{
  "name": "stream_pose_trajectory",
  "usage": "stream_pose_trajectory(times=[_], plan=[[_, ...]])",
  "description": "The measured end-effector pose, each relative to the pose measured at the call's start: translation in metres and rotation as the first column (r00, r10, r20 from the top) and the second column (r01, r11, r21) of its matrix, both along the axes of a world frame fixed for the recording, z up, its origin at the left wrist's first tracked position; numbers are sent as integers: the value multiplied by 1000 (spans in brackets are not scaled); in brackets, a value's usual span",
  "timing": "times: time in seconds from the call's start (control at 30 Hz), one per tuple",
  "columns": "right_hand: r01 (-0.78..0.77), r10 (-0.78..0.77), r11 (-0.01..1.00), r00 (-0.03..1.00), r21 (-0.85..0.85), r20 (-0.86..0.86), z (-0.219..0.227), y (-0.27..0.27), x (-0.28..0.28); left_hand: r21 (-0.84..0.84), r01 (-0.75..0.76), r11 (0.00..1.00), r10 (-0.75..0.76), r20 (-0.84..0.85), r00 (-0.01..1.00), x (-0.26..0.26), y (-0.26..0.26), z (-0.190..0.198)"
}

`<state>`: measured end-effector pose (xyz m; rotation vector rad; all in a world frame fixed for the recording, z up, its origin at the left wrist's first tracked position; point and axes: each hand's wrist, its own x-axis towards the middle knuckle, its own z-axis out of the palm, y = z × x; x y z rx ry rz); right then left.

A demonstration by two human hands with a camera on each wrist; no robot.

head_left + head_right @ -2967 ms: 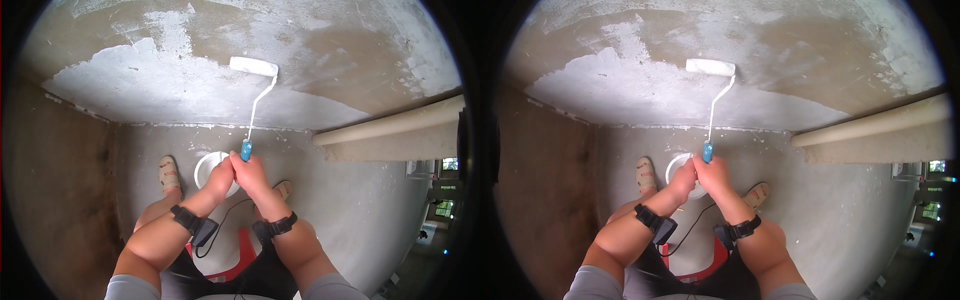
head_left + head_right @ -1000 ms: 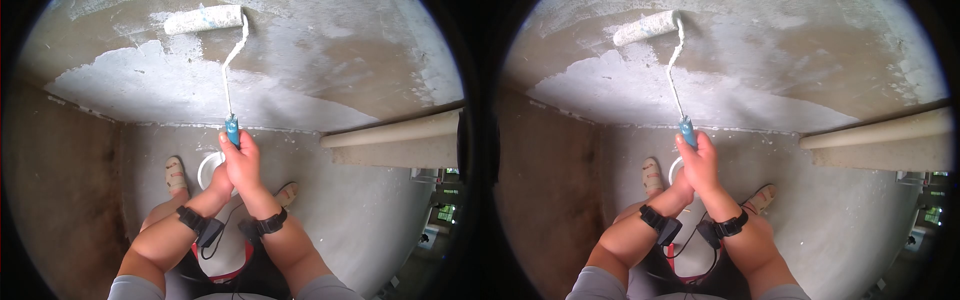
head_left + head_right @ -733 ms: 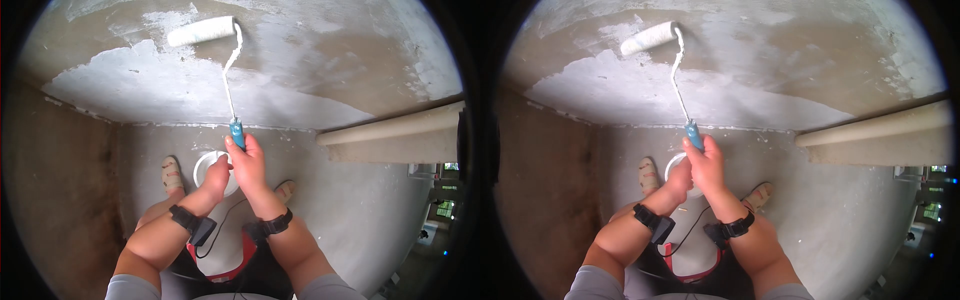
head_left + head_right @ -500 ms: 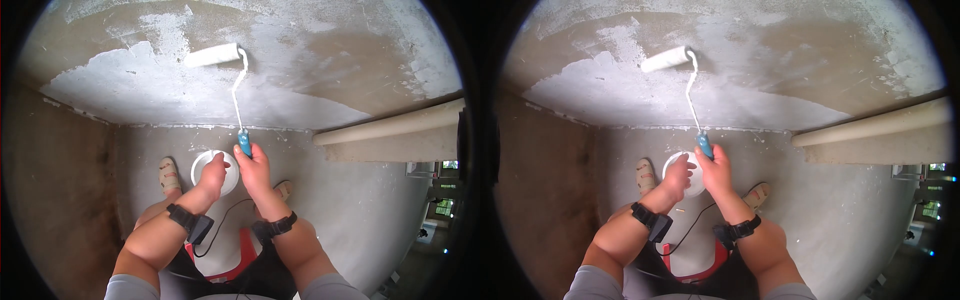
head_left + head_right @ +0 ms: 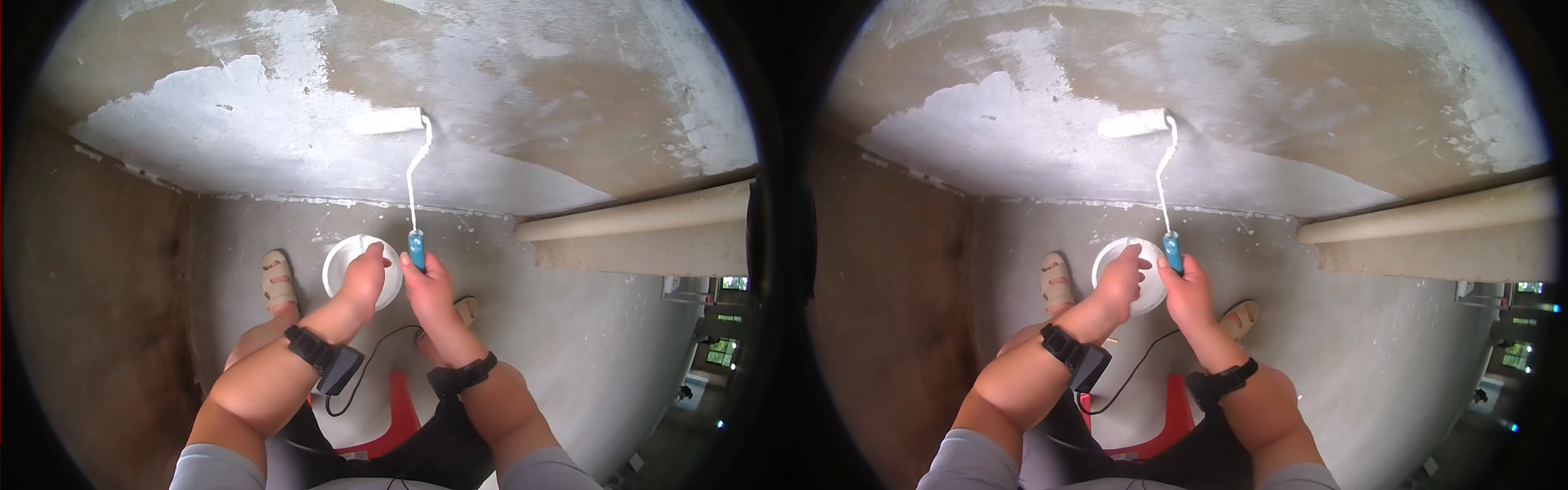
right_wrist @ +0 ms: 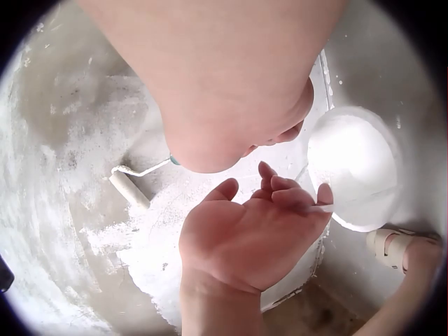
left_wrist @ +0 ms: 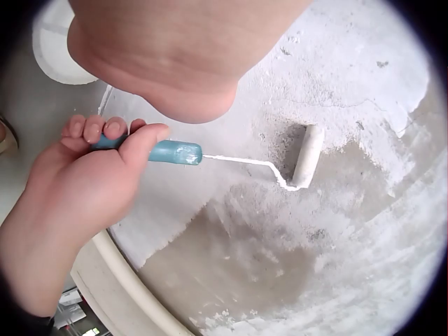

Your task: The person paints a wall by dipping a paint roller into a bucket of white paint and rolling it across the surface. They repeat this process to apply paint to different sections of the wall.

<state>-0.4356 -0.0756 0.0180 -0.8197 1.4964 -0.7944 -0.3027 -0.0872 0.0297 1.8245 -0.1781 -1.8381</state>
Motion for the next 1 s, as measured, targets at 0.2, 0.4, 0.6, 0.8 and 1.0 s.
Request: stream_pose_trajectory(times=[0.2, 0.4, 0.6, 0.8, 1.0], plan=[[-64, 67, 989, 997, -133, 23, 26, -21, 32, 50, -169, 984, 173, -81, 982, 16, -3, 6], [-23, 60, 986, 974, -167, 217, 54, -24, 77, -88, -172, 981, 150, -220, 964, 31, 6, -44], [75, 77, 931, 917, -358, 390, 81, -27, 102, -274, -243, 931, 145, -333, 932, 34, 10, -5], [95, 39, 961, 882, -258, 470, 64, -33, 101, -50, -174, 983, 166, -134, 977, 51, 8, -15], [106, -21, 980, 898, -170, 439, 54, -27, 79, 31, -149, 988, 150, -31, 988, 52, 7, 4]])
